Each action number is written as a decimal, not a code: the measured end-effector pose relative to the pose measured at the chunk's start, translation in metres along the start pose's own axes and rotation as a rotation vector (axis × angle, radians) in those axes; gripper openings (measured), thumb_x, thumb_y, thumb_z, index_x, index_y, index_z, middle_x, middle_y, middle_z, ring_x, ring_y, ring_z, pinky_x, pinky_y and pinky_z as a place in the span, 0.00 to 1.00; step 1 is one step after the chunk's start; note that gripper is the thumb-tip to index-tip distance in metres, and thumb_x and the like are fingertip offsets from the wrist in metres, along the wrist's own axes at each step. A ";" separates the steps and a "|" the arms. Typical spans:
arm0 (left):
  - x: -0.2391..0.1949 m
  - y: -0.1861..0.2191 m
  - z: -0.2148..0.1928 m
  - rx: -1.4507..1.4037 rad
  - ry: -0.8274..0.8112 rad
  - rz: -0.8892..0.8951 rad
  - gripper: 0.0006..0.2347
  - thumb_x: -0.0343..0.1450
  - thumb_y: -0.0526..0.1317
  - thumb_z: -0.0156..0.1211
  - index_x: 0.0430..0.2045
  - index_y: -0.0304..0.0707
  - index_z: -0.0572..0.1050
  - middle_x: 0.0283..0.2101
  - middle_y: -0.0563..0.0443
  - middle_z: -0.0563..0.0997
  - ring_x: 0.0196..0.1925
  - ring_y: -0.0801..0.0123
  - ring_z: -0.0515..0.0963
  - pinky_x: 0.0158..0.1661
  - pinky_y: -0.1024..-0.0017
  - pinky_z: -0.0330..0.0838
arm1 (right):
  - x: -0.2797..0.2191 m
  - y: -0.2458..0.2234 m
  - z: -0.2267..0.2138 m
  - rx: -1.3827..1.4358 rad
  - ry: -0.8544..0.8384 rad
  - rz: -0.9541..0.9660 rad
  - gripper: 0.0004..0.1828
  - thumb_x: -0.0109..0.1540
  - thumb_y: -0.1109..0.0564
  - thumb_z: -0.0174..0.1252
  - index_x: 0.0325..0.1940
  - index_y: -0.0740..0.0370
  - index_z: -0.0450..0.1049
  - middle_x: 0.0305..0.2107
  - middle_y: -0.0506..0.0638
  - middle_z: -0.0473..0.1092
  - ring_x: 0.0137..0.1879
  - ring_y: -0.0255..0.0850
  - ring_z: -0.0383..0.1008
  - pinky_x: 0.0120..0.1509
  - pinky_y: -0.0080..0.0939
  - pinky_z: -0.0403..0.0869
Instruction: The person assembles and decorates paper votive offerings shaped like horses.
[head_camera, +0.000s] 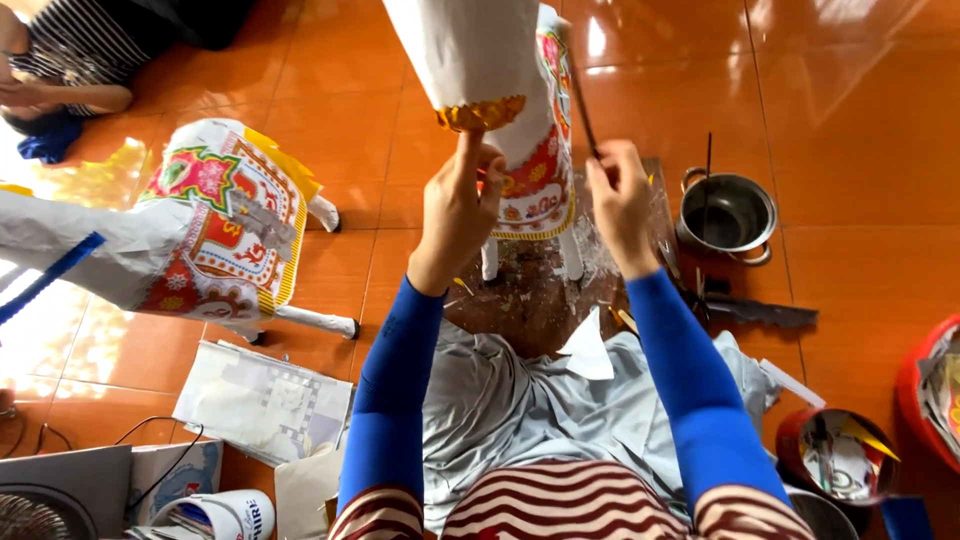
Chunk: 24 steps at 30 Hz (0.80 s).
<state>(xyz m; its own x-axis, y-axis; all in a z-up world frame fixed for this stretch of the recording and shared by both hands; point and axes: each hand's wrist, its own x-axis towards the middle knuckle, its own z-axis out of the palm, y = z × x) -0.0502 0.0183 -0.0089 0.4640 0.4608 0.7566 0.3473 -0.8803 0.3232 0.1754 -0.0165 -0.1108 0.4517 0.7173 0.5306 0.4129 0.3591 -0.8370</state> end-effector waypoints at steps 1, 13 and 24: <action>-0.001 0.005 -0.002 -0.006 -0.006 -0.004 0.32 0.80 0.31 0.56 0.76 0.50 0.44 0.41 0.49 0.83 0.39 0.65 0.85 0.37 0.69 0.83 | 0.001 0.010 0.006 -0.004 0.001 0.008 0.04 0.71 0.62 0.51 0.49 0.60 0.68 0.32 0.47 0.70 0.31 0.31 0.69 0.28 0.28 0.68; -0.002 0.006 -0.002 -0.048 -0.007 -0.037 0.32 0.79 0.30 0.57 0.76 0.46 0.46 0.40 0.49 0.83 0.37 0.66 0.85 0.37 0.69 0.81 | 0.010 0.027 0.026 0.041 -0.078 0.034 0.13 0.75 0.60 0.42 0.46 0.64 0.73 0.25 0.51 0.73 0.24 0.32 0.73 0.21 0.34 0.69; -0.017 0.033 -0.032 -0.050 -0.023 0.027 0.31 0.80 0.27 0.58 0.77 0.51 0.49 0.45 0.44 0.81 0.43 0.63 0.85 0.45 0.69 0.81 | -0.020 0.225 -0.148 -0.730 -0.056 0.208 0.10 0.65 0.59 0.62 0.47 0.67 0.77 0.39 0.65 0.77 0.46 0.62 0.78 0.51 0.58 0.76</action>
<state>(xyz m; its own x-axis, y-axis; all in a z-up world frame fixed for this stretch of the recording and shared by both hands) -0.0726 -0.0223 0.0068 0.4916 0.4390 0.7520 0.2934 -0.8966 0.3316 0.3765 -0.0382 -0.2898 0.5449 0.7630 0.3478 0.7506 -0.2591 -0.6078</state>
